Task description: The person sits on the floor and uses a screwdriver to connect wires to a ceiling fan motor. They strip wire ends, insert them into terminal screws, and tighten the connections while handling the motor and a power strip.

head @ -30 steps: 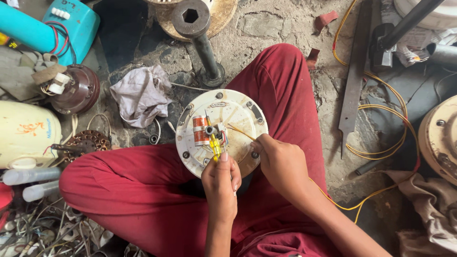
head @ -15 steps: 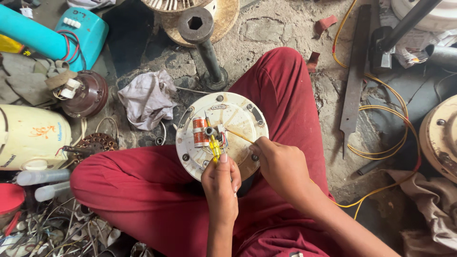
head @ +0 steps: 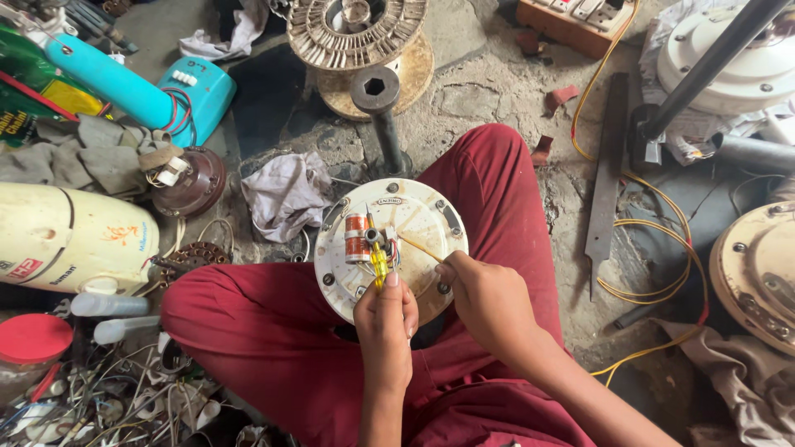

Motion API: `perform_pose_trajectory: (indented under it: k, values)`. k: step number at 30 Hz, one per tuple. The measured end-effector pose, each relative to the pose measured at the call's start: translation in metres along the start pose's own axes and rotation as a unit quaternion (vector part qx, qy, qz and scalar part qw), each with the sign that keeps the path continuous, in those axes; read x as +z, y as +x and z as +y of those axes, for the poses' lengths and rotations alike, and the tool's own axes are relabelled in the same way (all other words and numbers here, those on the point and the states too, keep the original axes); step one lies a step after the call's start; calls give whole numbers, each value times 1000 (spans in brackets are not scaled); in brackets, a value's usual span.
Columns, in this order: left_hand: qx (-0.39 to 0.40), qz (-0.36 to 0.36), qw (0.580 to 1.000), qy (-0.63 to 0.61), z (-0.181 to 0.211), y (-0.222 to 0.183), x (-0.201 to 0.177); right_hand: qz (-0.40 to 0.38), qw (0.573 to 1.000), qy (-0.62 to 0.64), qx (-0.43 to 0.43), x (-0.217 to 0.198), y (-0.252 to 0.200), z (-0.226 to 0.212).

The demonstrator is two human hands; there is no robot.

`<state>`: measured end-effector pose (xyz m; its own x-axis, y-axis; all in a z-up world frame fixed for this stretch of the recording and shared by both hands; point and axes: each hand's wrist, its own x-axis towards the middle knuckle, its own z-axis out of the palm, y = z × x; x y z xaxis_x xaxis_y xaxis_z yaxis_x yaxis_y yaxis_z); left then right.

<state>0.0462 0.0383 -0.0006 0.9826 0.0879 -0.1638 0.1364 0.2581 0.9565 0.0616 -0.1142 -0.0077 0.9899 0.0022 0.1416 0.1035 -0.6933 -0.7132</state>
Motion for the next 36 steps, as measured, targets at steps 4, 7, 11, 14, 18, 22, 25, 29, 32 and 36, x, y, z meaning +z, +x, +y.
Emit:
perform_pose_trajectory:
  k: [4,7,11,14,18,22,25,29,32,36]
  values:
    - [6,-8,1000,19,5,-2,-2,14,999,32,-17,-3,-1,-4]
    - [11,-8,999,32,7,-2,-3,10,999,28,-21,-3,0,-5]
    - [13,-7,999,30,6,-2,-2,13,999,11,-28,-5,0,-2]
    - [4,-6,999,33,5,-3,-2,7,999,-7,-31,-7,3,0]
    - [1,0,999,37,3,-2,0,6,999,-33,-38,-12,3,3]
    - [-9,1,1000,25,0,-2,2,-2,997,-52,-57,-15,5,4]
    - [-6,6,999,32,-1,-2,3,-11,997,-60,-55,-18,8,5]
    - [2,-5,998,59,2,-3,0,-11,997,-67,-36,-22,9,4]
    - [-2,3,999,39,3,-3,1,-3,996,-66,-61,-26,8,4]
    - [0,0,998,60,5,-4,0,-14,995,-81,-63,-27,8,2]
